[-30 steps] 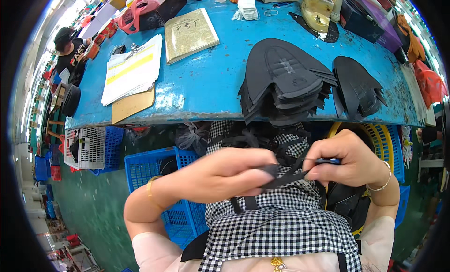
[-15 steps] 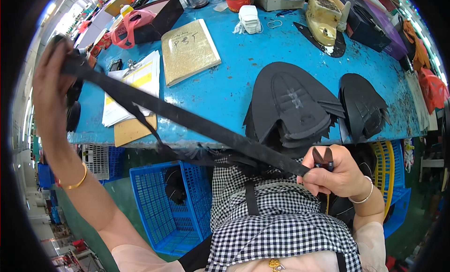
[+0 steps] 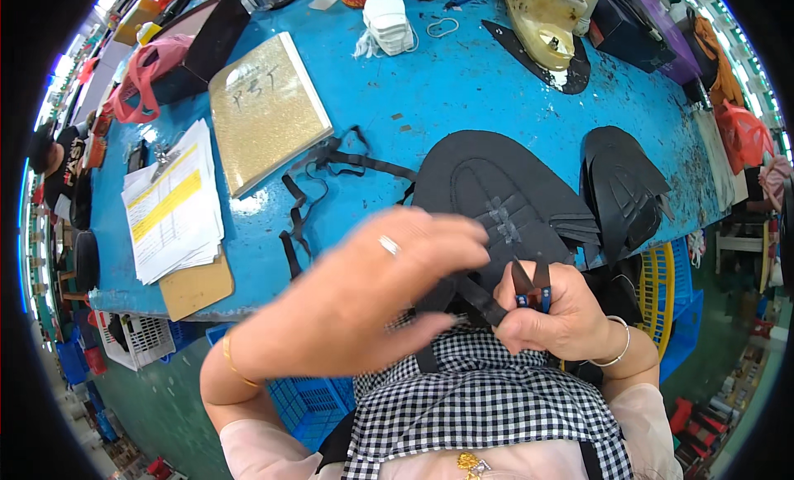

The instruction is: The person trims excess material and loose threads from shoe upper components using small snips or clippers.

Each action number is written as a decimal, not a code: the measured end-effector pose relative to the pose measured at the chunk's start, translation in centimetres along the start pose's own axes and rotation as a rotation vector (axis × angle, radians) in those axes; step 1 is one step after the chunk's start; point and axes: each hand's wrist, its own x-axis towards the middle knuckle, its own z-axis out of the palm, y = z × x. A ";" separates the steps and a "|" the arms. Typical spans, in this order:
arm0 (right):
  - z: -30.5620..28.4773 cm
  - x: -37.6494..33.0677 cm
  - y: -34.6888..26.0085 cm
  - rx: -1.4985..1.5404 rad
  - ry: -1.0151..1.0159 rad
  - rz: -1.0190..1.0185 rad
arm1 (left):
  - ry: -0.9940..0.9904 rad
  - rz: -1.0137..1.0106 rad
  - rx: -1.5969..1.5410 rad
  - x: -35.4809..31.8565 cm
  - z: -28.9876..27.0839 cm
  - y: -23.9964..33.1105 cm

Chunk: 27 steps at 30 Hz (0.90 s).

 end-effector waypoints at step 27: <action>-8.9 -0.5 -3.5 -0.559 0.492 -0.195 | -0.252 -0.474 -0.219 6.7 0.0 -2.6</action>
